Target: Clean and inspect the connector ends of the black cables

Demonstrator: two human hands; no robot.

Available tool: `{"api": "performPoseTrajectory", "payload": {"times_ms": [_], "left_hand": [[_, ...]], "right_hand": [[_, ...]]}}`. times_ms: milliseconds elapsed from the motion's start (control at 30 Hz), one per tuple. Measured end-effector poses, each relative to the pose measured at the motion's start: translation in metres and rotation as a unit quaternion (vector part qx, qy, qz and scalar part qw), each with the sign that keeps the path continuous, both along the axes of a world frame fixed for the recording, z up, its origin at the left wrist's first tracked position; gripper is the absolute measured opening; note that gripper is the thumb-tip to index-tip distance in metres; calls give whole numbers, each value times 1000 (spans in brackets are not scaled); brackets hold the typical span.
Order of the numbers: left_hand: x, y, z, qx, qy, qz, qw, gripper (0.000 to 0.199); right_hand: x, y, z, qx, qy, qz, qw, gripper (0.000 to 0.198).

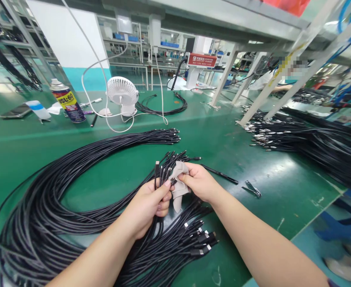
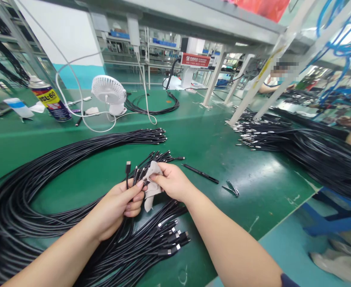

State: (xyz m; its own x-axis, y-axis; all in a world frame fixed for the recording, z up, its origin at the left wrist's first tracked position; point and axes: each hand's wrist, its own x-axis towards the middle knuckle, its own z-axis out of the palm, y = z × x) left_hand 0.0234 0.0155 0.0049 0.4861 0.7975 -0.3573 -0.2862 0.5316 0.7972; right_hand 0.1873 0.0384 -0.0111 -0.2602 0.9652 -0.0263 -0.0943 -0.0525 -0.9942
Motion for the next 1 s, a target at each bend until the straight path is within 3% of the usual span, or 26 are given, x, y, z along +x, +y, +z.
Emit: {"api": "performPoseTrajectory", "payload": {"times_ms": [300,567,667,833,1000], "left_hand": [[0,2,-6,9,11,-1,1000,34],[3,1,-7,51,50,5,997,33],[4,1,-10,78,74,4,994,34],[4,1,-13,90,94,4,991,35],[3,2,-13,81,85,15,993,30]], "right_hand": [[0,1,-3,-3,-32,-28,999,29],[-3,-3,-1,65,-128,-32,989,22],[-3,-6,2,133,-201,-56,969,11],[1,-6,0,255,-313,-96,910,9],[-2,-6,-6,287,-377,-108,874,7]]}}
